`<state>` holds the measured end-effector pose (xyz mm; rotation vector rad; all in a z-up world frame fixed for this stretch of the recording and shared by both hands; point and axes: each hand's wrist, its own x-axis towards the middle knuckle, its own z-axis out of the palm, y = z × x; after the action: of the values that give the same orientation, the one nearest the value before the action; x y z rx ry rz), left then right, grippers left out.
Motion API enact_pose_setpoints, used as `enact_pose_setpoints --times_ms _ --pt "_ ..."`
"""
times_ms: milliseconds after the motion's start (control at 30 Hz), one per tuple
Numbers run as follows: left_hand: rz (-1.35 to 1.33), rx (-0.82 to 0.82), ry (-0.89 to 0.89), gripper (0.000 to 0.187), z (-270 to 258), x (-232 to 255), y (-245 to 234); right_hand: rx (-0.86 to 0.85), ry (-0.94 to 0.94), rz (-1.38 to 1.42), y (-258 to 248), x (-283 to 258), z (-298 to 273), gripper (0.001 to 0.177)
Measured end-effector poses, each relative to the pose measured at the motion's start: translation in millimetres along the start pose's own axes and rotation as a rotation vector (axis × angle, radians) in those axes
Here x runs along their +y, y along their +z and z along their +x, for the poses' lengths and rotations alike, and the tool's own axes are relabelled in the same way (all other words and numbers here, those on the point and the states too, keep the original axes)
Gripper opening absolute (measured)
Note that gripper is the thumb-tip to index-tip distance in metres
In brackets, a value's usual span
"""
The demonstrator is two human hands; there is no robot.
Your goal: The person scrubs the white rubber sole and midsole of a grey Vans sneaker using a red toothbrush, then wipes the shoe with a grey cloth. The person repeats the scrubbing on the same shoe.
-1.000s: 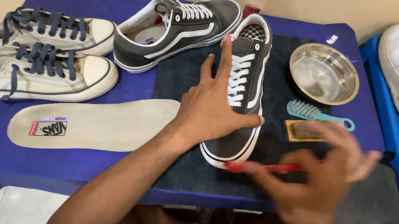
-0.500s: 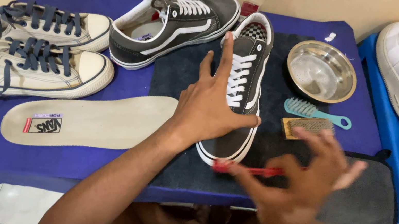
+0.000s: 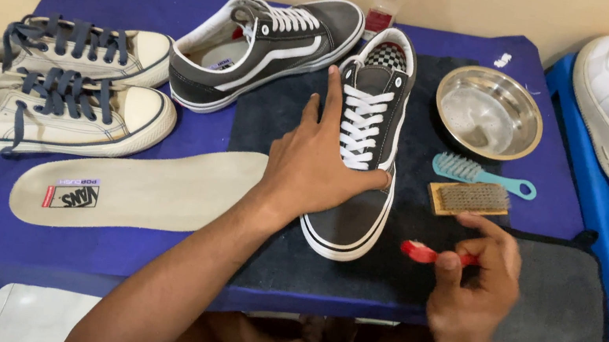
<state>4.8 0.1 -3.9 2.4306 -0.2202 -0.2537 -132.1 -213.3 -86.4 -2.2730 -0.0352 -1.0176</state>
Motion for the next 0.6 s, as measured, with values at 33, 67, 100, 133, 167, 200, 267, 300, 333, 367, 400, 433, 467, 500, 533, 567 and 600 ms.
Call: enact_pose_setpoints --times_ms 33,67,100,133,167,200,267,300,333,367,400,433,467,500,533,567,600 --pt "0.003 0.0 0.001 0.151 0 1 -1 0.002 0.002 0.001 4 0 -2 0.056" --pt "-0.02 -0.005 -0.003 0.15 -1 3 -1 -0.029 0.051 0.137 7 0 -4 0.07" --pt "-0.038 0.001 -0.007 0.149 -1 4 -5 -0.059 0.093 0.283 14 1 -3 0.085" --pt "-0.032 0.011 -0.006 0.149 0 4 -9 -0.053 0.087 0.292 17 2 0 0.085" --pt "-0.098 0.025 -0.028 0.148 1 4 -11 -0.131 0.09 0.2 18 3 2 0.087" --pt "-0.165 0.039 -0.051 0.149 2 3 -14 -0.209 0.093 0.108 20 4 4 0.096" --pt "-0.21 0.01 -0.079 0.149 -1 7 -22 -0.203 0.086 0.129 21 -10 8 0.088" --pt "-0.258 -0.02 -0.112 0.148 -3 8 -27 -0.202 0.079 0.15 23 -17 11 0.083" --pt "-0.254 -0.016 -0.111 0.148 -1 8 -28 -0.199 0.078 0.155 26 -22 13 0.083" --pt "-0.279 -0.012 -0.118 0.146 -1 8 -28 -0.238 0.117 0.2 27 -28 12 0.09" --pt "-0.305 -0.009 -0.125 0.145 0 7 -27 -0.277 0.157 0.246 29 -33 12 0.104" --pt "-0.303 -0.01 -0.124 0.145 0 7 -27 -0.275 0.159 0.246 29 -39 14 0.104" --pt "-0.367 0.02 -0.131 0.141 0 7 -27 -0.239 0.169 0.256 30 -46 16 0.118" --pt "-0.434 0.056 -0.135 0.137 0 7 -27 -0.2 0.172 0.265 31 -53 20 0.133" --pt "-0.434 0.058 -0.13 0.137 3 6 -25 -0.197 0.168 0.265 33 -52 20 0.133" --pt "-0.544 0.053 -0.119 0.141 5 5 -23 -0.143 0.13 0.277 35 -52 18 0.104" --pt "-0.654 0.048 -0.108 0.146 7 3 -21 -0.089 0.092 0.289 37 -52 17 0.082"
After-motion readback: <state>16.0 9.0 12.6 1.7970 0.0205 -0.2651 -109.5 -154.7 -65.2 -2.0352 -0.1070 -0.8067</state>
